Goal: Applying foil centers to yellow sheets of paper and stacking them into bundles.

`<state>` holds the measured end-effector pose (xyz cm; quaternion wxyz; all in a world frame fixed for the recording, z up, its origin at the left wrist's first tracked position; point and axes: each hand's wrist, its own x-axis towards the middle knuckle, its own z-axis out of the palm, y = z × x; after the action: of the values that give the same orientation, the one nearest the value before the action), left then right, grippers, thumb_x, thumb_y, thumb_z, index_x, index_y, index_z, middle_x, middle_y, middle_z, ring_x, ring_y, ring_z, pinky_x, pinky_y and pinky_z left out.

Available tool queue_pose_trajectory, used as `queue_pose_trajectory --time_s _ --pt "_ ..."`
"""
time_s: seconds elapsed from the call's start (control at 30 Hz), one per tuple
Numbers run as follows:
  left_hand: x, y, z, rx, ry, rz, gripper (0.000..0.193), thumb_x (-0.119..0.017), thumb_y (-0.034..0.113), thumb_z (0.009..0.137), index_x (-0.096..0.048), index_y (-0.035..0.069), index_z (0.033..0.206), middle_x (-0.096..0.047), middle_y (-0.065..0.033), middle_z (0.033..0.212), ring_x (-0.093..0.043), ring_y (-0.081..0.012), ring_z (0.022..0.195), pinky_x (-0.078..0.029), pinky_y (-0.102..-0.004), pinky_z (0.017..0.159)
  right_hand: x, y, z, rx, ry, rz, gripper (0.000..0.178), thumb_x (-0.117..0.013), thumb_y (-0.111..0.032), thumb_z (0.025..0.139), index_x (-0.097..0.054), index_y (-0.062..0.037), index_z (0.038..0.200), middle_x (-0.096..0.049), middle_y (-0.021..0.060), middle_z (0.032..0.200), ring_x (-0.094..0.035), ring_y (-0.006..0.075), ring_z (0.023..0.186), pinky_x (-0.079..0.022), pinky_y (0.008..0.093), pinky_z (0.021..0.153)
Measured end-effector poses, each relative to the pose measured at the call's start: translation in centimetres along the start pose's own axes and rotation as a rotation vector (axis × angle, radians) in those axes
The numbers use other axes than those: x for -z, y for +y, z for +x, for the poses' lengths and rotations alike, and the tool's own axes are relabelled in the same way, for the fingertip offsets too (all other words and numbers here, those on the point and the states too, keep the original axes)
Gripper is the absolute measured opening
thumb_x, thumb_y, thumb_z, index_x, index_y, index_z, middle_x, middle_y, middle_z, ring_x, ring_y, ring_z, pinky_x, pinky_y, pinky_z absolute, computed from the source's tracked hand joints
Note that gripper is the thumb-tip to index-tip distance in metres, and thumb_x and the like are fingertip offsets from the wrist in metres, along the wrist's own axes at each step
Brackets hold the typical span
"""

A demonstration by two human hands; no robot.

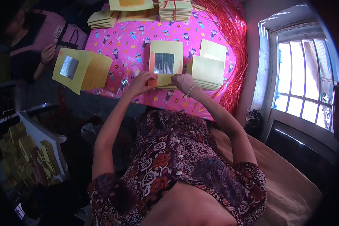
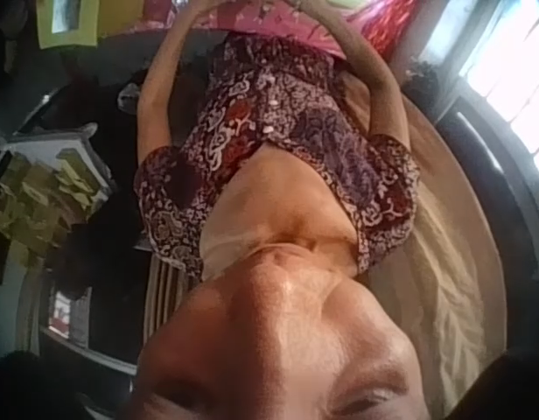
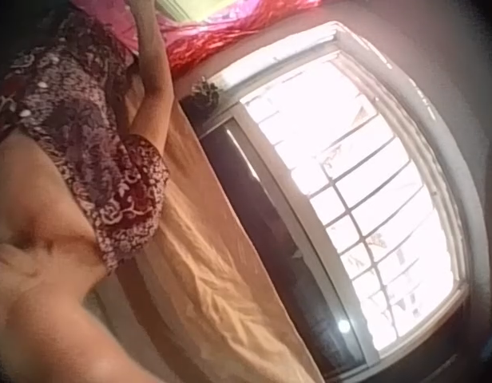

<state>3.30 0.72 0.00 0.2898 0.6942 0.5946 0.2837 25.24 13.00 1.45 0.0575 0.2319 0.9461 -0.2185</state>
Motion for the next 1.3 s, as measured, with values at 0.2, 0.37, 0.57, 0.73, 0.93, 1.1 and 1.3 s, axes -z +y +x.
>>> queue_pose_trajectory --time_s 0.2,0.37,0.57,0.73,0.93,1.1,1.3 --pt "0.3 0.5 0.0 0.053 -0.011 -0.058 0.043 -0.078 0.016 0.061 -0.055 0.006 0.096 -0.057 -0.0083 0.100 -0.052 -0.0286 0.098 -0.042 -0.0380 0.086 -0.1 0.2 0.0 -0.008 -0.022 0.007 0.024 -0.060 -0.031 0.082 -0.059 -0.0075 0.080 -0.064 0.0116 0.076 -0.064 0.0296 0.069 -0.050 0.0405 0.058" --pt "0.4 0.5 -0.1 0.090 -0.020 -0.062 0.043 -0.078 0.014 0.060 -0.055 0.007 0.095 -0.057 -0.0077 0.100 -0.052 -0.0280 0.097 -0.043 -0.0370 0.085 0.5 -0.2 0.0 -0.011 -0.037 0.007 0.024 -0.059 -0.032 0.082 -0.060 -0.0077 0.082 -0.064 0.0111 0.076 -0.064 0.0292 0.070 -0.050 0.0404 0.059" --pt "0.7 0.5 -0.2 0.095 -0.007 -0.078 0.044 -0.079 0.014 0.060 -0.055 0.007 0.096 -0.058 -0.0072 0.098 -0.052 -0.0275 0.097 -0.043 -0.0371 0.085 0.9 -0.5 0.3 -0.030 -0.055 0.030 0.025 -0.060 -0.032 0.081 -0.060 -0.0075 0.081 -0.064 0.0117 0.076 -0.064 0.0297 0.071 -0.051 0.0407 0.060" --pt "0.9 0.6 -0.3 0.107 -0.016 -0.072 0.044 -0.079 0.015 0.060 -0.055 0.007 0.096 -0.058 -0.0074 0.099 -0.052 -0.0278 0.098 -0.043 -0.0373 0.086 0.6 -0.4 0.3 -0.013 0.004 0.058 0.023 -0.060 -0.030 0.081 -0.057 -0.0075 0.079 -0.062 0.0122 0.071 -0.063 0.0309 0.067 -0.049 0.0418 0.058" --pt "1.5 1.1 -0.3 -0.031 0.014 0.076 0.049 -0.076 0.018 0.064 -0.054 0.007 0.106 -0.055 -0.0106 0.110 -0.050 -0.0307 0.104 -0.041 -0.0392 0.091 0.9 -0.5 0.2 -0.005 0.067 0.064 0.020 -0.055 -0.026 0.086 -0.051 -0.0067 0.083 -0.060 0.0146 0.065 -0.061 0.0332 0.064 -0.047 0.0437 0.056" --pt "2.4 -0.3 1.3 -0.078 0.065 0.241 0.051 -0.068 0.008 0.062 -0.052 0.006 0.111 -0.053 -0.0108 0.116 -0.048 -0.0307 0.108 -0.039 -0.0399 0.094 2.4 -0.8 -0.3 -0.033 0.048 0.109 0.016 -0.052 -0.022 0.088 -0.047 -0.0067 0.091 -0.062 0.0157 0.069 -0.062 0.0339 0.066 -0.048 0.0442 0.055" --pt "4.0 -0.5 3.1 -0.068 0.147 0.143 0.017 -0.064 0.017 0.074 -0.063 0.004 0.085 -0.061 -0.0112 0.082 -0.054 -0.0288 0.086 -0.044 -0.0382 0.079 5.5 -1.7 -0.6 -0.112 0.125 0.415 0.026 -0.055 -0.025 0.088 -0.043 -0.0027 0.092 -0.059 0.0208 0.080 -0.060 0.0381 0.076 -0.048 0.0449 0.065"
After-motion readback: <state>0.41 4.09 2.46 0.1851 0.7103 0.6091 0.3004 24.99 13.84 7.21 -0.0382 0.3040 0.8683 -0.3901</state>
